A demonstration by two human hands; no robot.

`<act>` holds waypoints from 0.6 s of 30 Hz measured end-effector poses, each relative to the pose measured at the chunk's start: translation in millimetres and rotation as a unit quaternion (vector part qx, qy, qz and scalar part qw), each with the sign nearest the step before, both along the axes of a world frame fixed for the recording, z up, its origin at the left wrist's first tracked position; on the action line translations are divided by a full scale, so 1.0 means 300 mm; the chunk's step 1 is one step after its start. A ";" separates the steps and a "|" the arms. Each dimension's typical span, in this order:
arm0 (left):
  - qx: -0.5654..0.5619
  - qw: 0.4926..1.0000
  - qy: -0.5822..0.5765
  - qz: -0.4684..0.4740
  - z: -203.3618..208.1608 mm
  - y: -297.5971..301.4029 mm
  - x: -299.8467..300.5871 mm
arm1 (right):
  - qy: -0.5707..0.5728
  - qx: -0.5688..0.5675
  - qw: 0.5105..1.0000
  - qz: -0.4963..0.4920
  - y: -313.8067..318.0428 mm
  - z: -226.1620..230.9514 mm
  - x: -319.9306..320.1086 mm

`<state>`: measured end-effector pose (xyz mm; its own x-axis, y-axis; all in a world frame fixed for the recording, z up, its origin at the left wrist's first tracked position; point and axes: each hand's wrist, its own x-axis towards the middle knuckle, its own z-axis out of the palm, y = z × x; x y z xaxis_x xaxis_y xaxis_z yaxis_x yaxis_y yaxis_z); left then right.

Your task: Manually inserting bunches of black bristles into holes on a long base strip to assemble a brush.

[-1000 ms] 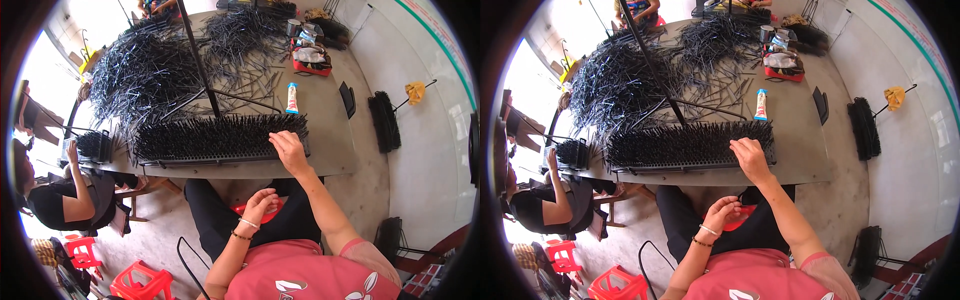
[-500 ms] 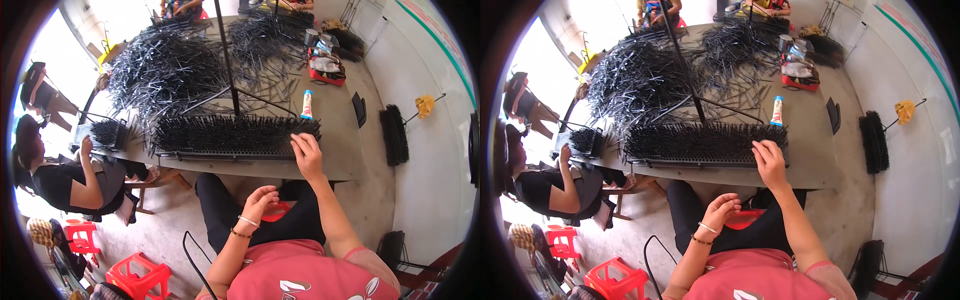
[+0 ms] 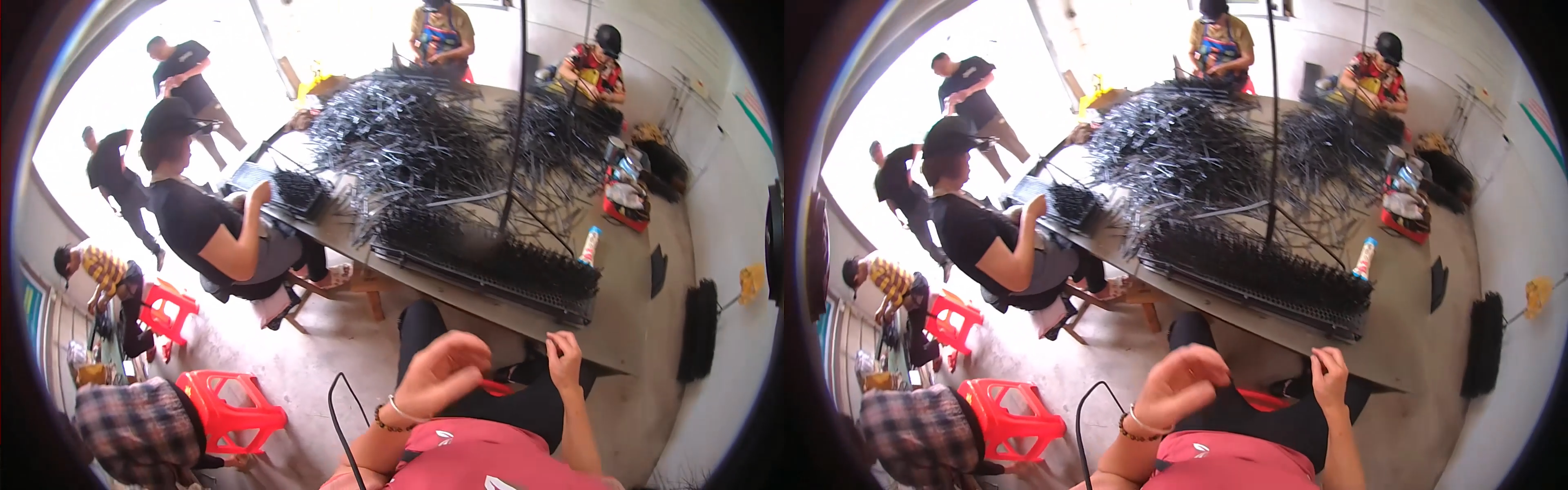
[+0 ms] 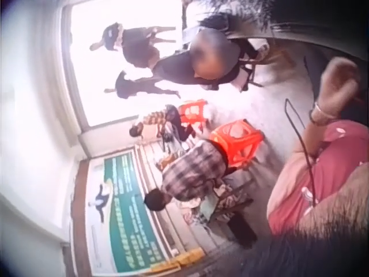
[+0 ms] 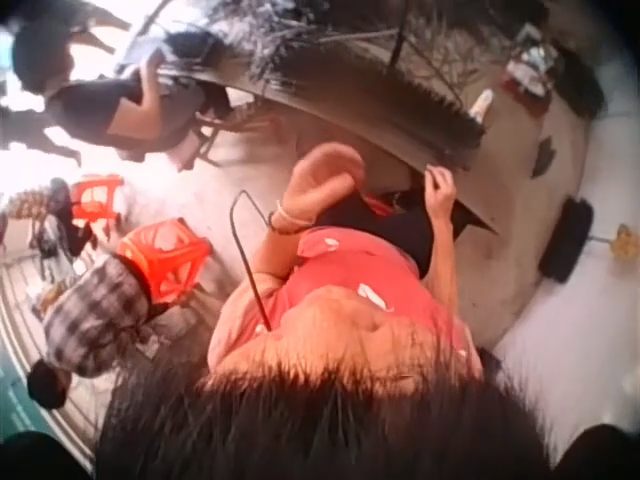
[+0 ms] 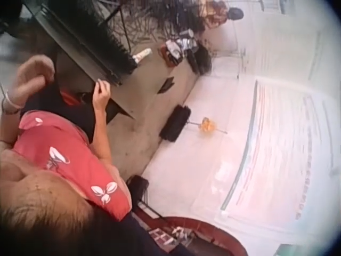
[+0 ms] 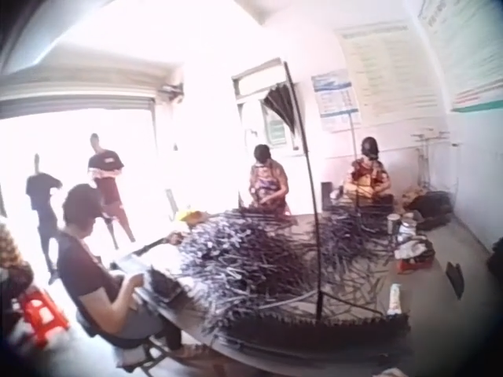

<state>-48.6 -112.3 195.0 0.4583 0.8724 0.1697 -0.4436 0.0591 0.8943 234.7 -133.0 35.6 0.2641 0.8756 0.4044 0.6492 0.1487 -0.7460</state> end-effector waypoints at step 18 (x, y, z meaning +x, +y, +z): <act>0.465 0.645 -0.303 -0.525 0.360 -0.143 -0.240 | 0.009 -0.039 0.995 0.087 0.018 -0.034 -0.048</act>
